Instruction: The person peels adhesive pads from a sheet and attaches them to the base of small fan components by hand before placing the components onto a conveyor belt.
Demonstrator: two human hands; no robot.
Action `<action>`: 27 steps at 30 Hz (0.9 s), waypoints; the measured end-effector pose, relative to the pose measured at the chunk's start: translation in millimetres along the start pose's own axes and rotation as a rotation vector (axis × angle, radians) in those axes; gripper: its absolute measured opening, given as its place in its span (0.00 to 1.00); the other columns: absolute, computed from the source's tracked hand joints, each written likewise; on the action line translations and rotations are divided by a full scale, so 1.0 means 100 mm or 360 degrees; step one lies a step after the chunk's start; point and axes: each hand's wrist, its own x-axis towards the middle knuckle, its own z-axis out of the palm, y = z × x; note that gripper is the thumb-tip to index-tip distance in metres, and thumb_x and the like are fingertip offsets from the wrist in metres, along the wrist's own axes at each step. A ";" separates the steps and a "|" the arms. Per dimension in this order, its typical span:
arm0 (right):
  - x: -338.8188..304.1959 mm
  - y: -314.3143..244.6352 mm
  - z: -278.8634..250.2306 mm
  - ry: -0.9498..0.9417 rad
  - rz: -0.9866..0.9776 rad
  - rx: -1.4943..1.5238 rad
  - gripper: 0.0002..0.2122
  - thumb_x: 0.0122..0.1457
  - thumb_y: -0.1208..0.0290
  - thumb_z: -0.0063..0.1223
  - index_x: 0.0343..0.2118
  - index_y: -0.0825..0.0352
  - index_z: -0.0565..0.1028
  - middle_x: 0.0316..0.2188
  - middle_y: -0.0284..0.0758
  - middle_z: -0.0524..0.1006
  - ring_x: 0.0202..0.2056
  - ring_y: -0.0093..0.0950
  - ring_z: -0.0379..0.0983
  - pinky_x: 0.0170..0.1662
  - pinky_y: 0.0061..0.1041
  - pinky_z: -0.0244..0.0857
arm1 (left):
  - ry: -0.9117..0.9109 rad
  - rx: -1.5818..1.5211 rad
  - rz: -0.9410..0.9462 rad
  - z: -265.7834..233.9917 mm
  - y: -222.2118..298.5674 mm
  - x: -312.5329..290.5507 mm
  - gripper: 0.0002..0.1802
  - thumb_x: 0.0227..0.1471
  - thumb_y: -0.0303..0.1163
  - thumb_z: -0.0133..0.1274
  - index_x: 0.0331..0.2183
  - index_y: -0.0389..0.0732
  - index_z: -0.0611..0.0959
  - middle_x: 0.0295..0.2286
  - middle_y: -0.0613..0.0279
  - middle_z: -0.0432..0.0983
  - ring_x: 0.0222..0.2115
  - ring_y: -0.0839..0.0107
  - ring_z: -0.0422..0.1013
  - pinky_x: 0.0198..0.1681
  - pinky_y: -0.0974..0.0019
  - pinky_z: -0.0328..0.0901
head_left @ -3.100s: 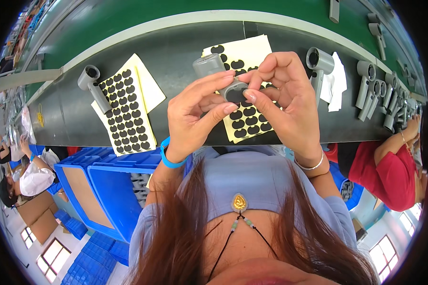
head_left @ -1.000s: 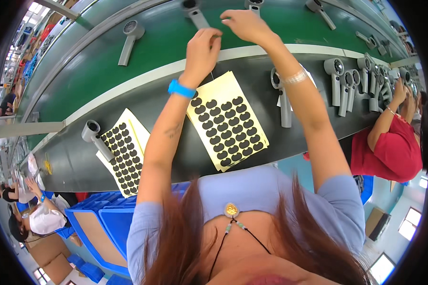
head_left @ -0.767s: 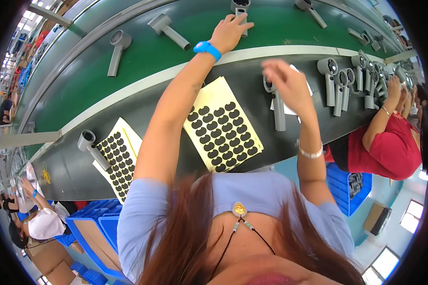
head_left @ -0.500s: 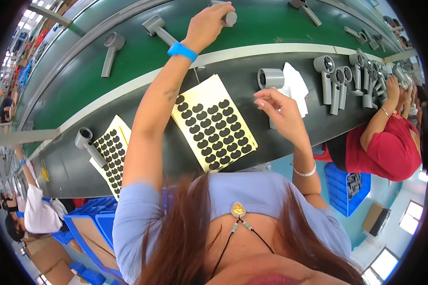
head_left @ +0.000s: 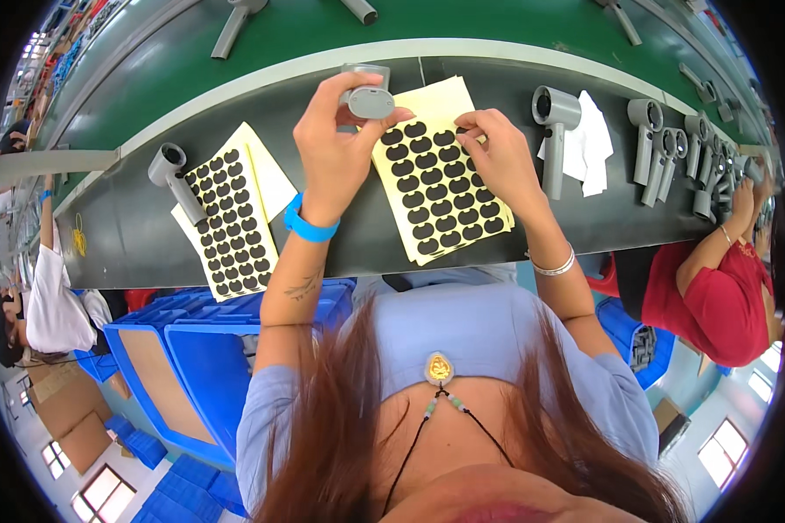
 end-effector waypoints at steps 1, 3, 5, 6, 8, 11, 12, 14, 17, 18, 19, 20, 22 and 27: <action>-0.01 -0.01 0.01 -0.0001 0.0010 -0.0067 0.08 0.54 0.79 0.54 0.37 0.70 0.75 0.33 0.37 0.75 0.32 0.27 0.76 0.33 0.23 0.70 | -0.0010 -0.0014 -0.0058 -0.01 -0.01 -0.04 0.17 0.42 0.19 0.62 0.38 0.36 0.78 0.34 0.58 0.79 0.29 0.72 0.78 0.28 0.73 0.72; -0.02 -0.01 0.03 0.0011 0.0019 -0.0078 0.08 0.54 0.79 0.54 0.37 0.70 0.75 0.33 0.37 0.75 0.33 0.27 0.76 0.33 0.23 0.70 | -0.0014 -0.0020 -0.0066 -0.02 -0.02 -0.10 0.18 0.42 0.20 0.63 0.38 0.37 0.78 0.34 0.58 0.79 0.29 0.72 0.78 0.28 0.73 0.72; -0.04 -0.01 0.02 0.0030 0.0024 -0.0115 0.08 0.53 0.79 0.55 0.37 0.70 0.76 0.33 0.37 0.75 0.33 0.28 0.76 0.33 0.24 0.70 | -0.0011 -0.0010 -0.0049 -0.01 -0.05 -0.14 0.19 0.40 0.20 0.64 0.38 0.37 0.78 0.34 0.59 0.78 0.30 0.72 0.78 0.28 0.72 0.72; -0.03 -0.03 0.03 0.0024 0.0031 -0.0120 0.08 0.53 0.79 0.55 0.37 0.70 0.76 0.33 0.37 0.75 0.33 0.28 0.76 0.33 0.24 0.70 | -0.0011 -0.0016 -0.0058 -0.02 -0.05 -0.14 0.19 0.40 0.20 0.64 0.38 0.37 0.78 0.34 0.59 0.78 0.30 0.72 0.78 0.28 0.72 0.72; -0.02 -0.06 0.05 0.0080 -0.0006 -0.0119 0.07 0.53 0.80 0.55 0.36 0.70 0.76 0.33 0.37 0.75 0.32 0.28 0.76 0.33 0.23 0.70 | 0.0074 -0.0099 -0.0092 -0.03 -0.03 -0.14 0.20 0.39 0.21 0.66 0.38 0.37 0.78 0.35 0.59 0.77 0.29 0.73 0.77 0.29 0.72 0.73; 0.05 -0.16 0.21 0.0083 -0.0038 -0.0044 0.07 0.53 0.78 0.55 0.35 0.69 0.76 0.32 0.36 0.74 0.30 0.28 0.75 0.33 0.25 0.70 | 0.0065 -0.0199 -0.0183 -0.11 -0.08 -0.19 0.26 0.41 0.20 0.65 0.43 0.35 0.73 0.41 0.56 0.74 0.35 0.69 0.76 0.37 0.68 0.74; 0.08 -0.20 0.27 0.0079 -0.0082 -0.0039 0.07 0.52 0.78 0.56 0.35 0.69 0.76 0.31 0.36 0.74 0.29 0.28 0.75 0.33 0.25 0.69 | 0.0074 -0.0333 -0.0271 -0.13 -0.08 -0.20 0.28 0.42 0.19 0.64 0.46 0.35 0.70 0.44 0.53 0.72 0.38 0.66 0.75 0.42 0.66 0.74; 0.14 -0.20 0.42 0.0062 -0.0110 -0.0079 0.06 0.52 0.77 0.56 0.35 0.68 0.76 0.31 0.37 0.74 0.29 0.29 0.75 0.34 0.27 0.69 | 0.0065 -0.0338 -0.0316 -0.17 -0.10 -0.24 0.27 0.48 0.18 0.59 0.49 0.34 0.67 0.46 0.49 0.71 0.38 0.65 0.75 0.42 0.66 0.73; 0.19 -0.15 0.61 0.0229 -0.0143 -0.0279 0.06 0.52 0.78 0.57 0.33 0.67 0.74 0.32 0.38 0.73 0.30 0.35 0.75 0.34 0.30 0.68 | 0.0051 -0.0411 -0.0381 -0.23 -0.12 -0.25 0.23 0.52 0.19 0.55 0.49 0.33 0.67 0.46 0.48 0.70 0.37 0.65 0.75 0.42 0.66 0.73; 0.19 -0.14 0.60 0.0180 -0.0095 -0.0390 0.05 0.52 0.78 0.57 0.32 0.67 0.73 0.31 0.38 0.73 0.30 0.36 0.75 0.34 0.30 0.68 | 0.0006 -0.0427 -0.0346 -0.21 -0.15 -0.27 0.23 0.53 0.19 0.54 0.50 0.33 0.67 0.47 0.48 0.70 0.37 0.65 0.75 0.41 0.66 0.73; 0.18 -0.15 0.59 0.0140 -0.0049 -0.0342 0.05 0.52 0.78 0.57 0.31 0.67 0.73 0.31 0.38 0.72 0.31 0.36 0.75 0.34 0.31 0.68 | -0.0032 -0.0431 -0.0312 -0.22 -0.15 -0.30 0.22 0.54 0.20 0.53 0.50 0.33 0.66 0.48 0.48 0.69 0.37 0.65 0.75 0.41 0.65 0.73; 0.18 -0.16 0.58 0.0103 -0.0002 -0.0295 0.05 0.52 0.78 0.57 0.31 0.67 0.73 0.31 0.38 0.72 0.31 0.36 0.75 0.34 0.31 0.68 | -0.0054 -0.0409 -0.0282 -0.22 -0.16 -0.32 0.22 0.54 0.20 0.53 0.50 0.32 0.67 0.49 0.48 0.68 0.38 0.66 0.75 0.41 0.65 0.73; 0.20 -0.17 0.57 0.0088 0.0047 -0.0228 0.05 0.52 0.78 0.57 0.31 0.67 0.73 0.31 0.38 0.72 0.31 0.36 0.75 0.34 0.31 0.67 | -0.0064 -0.0355 -0.0249 -0.19 -0.15 -0.32 0.21 0.54 0.20 0.53 0.49 0.32 0.67 0.49 0.48 0.68 0.37 0.66 0.75 0.41 0.65 0.73; 0.21 -0.16 0.59 0.0058 0.0039 -0.0352 0.03 0.54 0.78 0.53 0.31 0.67 0.72 0.31 0.38 0.70 0.31 0.38 0.73 0.34 0.33 0.66 | 0.0002 -0.0431 -0.0302 -0.20 -0.11 -0.32 0.21 0.51 0.18 0.55 0.48 0.33 0.70 0.48 0.51 0.69 0.39 0.66 0.74 0.43 0.65 0.73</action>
